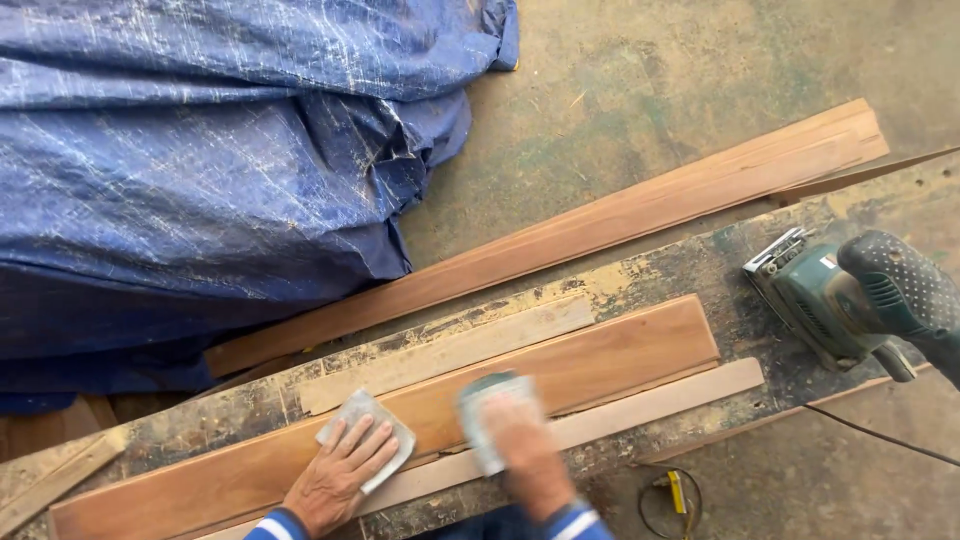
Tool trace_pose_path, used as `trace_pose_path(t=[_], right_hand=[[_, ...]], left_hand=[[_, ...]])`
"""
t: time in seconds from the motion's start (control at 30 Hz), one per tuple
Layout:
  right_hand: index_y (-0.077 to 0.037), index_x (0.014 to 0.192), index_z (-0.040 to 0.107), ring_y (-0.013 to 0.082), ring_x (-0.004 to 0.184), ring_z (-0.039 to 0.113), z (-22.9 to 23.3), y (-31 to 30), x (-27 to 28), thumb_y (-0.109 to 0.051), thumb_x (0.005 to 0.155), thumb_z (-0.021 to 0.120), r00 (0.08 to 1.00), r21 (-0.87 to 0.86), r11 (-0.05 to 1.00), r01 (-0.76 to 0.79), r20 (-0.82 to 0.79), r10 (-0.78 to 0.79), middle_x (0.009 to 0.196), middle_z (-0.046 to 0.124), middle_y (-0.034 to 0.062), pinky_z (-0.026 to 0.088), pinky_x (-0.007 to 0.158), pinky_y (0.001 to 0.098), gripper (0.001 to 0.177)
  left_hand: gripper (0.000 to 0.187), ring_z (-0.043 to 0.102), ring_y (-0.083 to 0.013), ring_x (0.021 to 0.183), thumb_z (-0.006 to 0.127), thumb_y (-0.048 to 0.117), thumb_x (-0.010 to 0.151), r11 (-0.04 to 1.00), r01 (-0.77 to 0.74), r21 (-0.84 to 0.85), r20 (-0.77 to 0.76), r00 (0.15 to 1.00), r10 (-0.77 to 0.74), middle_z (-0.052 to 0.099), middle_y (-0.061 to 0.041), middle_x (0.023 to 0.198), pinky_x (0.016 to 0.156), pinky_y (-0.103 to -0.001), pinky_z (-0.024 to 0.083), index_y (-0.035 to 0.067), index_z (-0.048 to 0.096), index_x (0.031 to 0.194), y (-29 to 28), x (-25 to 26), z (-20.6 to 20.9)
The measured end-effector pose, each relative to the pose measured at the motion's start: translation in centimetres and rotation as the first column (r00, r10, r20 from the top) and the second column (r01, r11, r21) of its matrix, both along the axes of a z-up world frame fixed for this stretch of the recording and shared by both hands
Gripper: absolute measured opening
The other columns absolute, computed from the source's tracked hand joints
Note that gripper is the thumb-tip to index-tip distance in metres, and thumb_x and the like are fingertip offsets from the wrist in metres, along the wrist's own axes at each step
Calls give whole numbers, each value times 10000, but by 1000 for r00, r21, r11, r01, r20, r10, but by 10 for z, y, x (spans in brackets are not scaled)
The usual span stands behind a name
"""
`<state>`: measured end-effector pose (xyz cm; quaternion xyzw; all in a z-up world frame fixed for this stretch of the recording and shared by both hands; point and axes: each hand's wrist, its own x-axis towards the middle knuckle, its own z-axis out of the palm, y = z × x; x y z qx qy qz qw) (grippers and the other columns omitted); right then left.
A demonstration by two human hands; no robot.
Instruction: Sanding wooden planks using an electric power sander and hand sandpaper blocks.
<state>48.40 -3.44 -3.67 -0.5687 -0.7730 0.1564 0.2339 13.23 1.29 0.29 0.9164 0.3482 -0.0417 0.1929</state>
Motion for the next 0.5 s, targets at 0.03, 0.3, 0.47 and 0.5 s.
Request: trace_pose_path(t=[0.03, 0.3, 0.47, 0.5], right_hand=[[-65, 1441, 544, 343, 1321, 586, -15, -2, 30, 29, 828, 536, 993, 8, 995, 98, 64, -98, 1420, 626, 170, 472, 1081, 448, 621], [10, 1401, 573, 396, 1359, 554, -5, 14, 92, -42, 862, 617, 829, 55, 847, 529, 178, -530, 1443, 597, 224, 433, 1166, 491, 543], [28, 1453, 498, 391, 1387, 527, 1, -22, -40, -39, 873, 564, 993, -22, 1000, 6, -116, -9, 1466, 560, 230, 384, 1174, 519, 588], [-24, 1440, 533, 379, 1353, 556, 3, -20, -29, -13, 861, 554, 994, -44, 999, 1, -106, -6, 1448, 586, 199, 425, 1138, 490, 580]], left_hand=[[766, 291, -360, 1458, 624, 109, 739, 998, 45, 32, 8, 999, -45, 415, -100, 1549, 1175, -585, 179, 134, 445, 1484, 0, 2, -4], [818, 316, -352, 1482, 649, 112, 744, 980, 185, -70, 158, 972, -172, 397, -98, 1603, 1216, -541, 208, 122, 431, 1532, 49, 92, 1], [838, 341, -340, 1481, 645, 101, 716, 968, 248, -27, 74, 967, -246, 412, -59, 1600, 1203, -529, 236, 164, 450, 1529, 30, -5, -7], [810, 343, -342, 1475, 646, 113, 743, 966, 253, -56, 91, 965, -248, 413, -57, 1599, 1197, -531, 238, 171, 453, 1528, 32, -10, -7]])
